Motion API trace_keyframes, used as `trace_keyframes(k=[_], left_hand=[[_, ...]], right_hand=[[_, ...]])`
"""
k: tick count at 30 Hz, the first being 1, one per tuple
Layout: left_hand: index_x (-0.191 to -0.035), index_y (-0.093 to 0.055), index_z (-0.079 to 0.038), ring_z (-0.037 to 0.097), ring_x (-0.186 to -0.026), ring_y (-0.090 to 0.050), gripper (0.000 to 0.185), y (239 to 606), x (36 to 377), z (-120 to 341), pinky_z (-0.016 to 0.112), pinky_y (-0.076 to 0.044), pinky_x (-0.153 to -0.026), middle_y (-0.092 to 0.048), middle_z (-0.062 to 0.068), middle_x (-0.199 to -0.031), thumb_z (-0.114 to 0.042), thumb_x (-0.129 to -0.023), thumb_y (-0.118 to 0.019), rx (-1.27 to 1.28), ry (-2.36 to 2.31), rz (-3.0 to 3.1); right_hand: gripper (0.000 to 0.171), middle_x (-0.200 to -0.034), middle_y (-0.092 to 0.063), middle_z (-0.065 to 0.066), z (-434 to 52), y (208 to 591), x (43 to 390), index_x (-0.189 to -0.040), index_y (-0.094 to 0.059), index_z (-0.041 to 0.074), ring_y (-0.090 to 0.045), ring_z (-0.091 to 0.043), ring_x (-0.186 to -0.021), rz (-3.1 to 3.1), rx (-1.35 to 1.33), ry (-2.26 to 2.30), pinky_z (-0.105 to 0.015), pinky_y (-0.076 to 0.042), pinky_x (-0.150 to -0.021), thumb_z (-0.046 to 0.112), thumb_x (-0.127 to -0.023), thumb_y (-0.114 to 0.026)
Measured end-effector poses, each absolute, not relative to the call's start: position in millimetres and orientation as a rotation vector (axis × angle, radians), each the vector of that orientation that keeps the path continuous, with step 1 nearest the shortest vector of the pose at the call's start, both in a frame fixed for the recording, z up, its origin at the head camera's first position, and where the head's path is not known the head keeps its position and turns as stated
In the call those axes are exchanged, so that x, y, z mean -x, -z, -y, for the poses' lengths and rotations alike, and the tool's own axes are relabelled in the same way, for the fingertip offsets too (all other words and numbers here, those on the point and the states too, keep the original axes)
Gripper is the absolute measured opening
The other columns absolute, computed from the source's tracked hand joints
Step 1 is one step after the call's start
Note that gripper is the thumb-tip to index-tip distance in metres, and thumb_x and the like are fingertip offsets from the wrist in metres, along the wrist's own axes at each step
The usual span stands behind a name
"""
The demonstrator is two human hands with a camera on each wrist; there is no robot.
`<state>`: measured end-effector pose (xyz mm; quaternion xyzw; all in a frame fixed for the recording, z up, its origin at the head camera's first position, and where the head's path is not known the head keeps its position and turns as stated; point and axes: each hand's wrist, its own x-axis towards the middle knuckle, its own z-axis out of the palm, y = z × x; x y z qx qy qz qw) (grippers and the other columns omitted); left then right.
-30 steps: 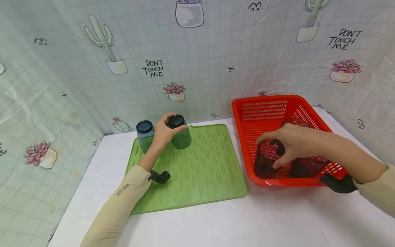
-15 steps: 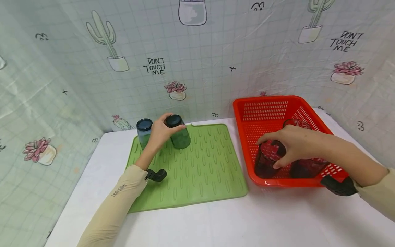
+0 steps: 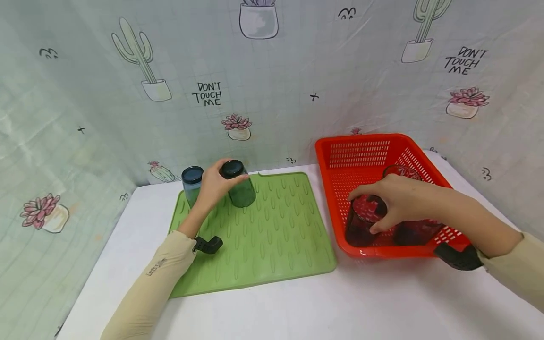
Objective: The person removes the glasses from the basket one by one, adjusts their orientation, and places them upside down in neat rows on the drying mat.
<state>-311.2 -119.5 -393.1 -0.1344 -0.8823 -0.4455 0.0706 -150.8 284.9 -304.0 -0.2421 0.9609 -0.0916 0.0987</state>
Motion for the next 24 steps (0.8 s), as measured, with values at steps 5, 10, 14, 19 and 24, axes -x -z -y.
trace_keyframes(k=[5,10,14,19,24], left_hand=[[-0.142,-0.057,-0.013,0.034,-0.108,-0.063,0.073,395.4,313.2,117.9,0.05,-0.055,-0.085,-0.061,0.018,-0.133,-0.042,-0.082,-0.086,0.446,1.336,2.678],[-0.146,-0.054,-0.015,0.031,-0.106,-0.063,0.075,395.4,320.2,118.8,0.045,-0.055,-0.081,-0.06,0.016,-0.135,-0.043,-0.083,-0.085,0.529,1.408,2.67],[-0.144,-0.055,-0.014,0.029,-0.1,-0.063,0.069,399.9,319.9,122.8,0.041,-0.053,-0.077,-0.063,0.014,-0.13,-0.035,-0.085,-0.084,0.549,1.495,2.608],[-0.146,-0.052,-0.013,0.029,-0.112,-0.061,0.069,404.0,314.5,118.0,0.046,-0.053,-0.088,-0.058,0.014,-0.139,-0.035,-0.088,-0.082,0.591,1.492,2.588],[-0.151,-0.046,-0.011,0.029,-0.083,-0.056,0.074,402.2,310.4,114.8,0.046,-0.049,-0.074,-0.06,0.021,-0.121,-0.037,-0.09,-0.079,0.58,1.451,2.608]], right_hand=[[0.062,-0.084,-0.065,0.007,-281.1,306.8,152.6,-0.127,-0.066,0.034,-0.056,-0.012,-0.075,-2.828,0.697,0.274,-0.028,-0.052,-0.062,0.036,-0.071,-0.093],[0.063,-0.088,-0.066,0.008,-281.9,306.4,152.8,-0.127,-0.066,0.033,-0.056,-0.012,-0.078,-2.841,0.712,0.262,-0.029,-0.053,-0.064,0.035,-0.07,-0.093],[0.063,-0.086,-0.065,0.009,-282.3,306.6,154.4,-0.127,-0.066,0.032,-0.055,-0.011,-0.076,-2.842,0.736,0.265,-0.028,-0.052,-0.064,0.035,-0.07,-0.093],[0.064,-0.085,-0.065,0.008,-283.4,307.4,154.7,-0.127,-0.066,0.031,-0.055,-0.01,-0.073,-2.828,0.734,0.266,-0.028,-0.052,-0.063,0.035,-0.07,-0.093],[0.065,-0.083,-0.066,0.009,-283.8,307.0,154.5,-0.128,-0.066,0.03,-0.055,-0.01,-0.072,-2.822,0.735,0.281,-0.028,-0.052,-0.063,0.035,-0.07,-0.093]])
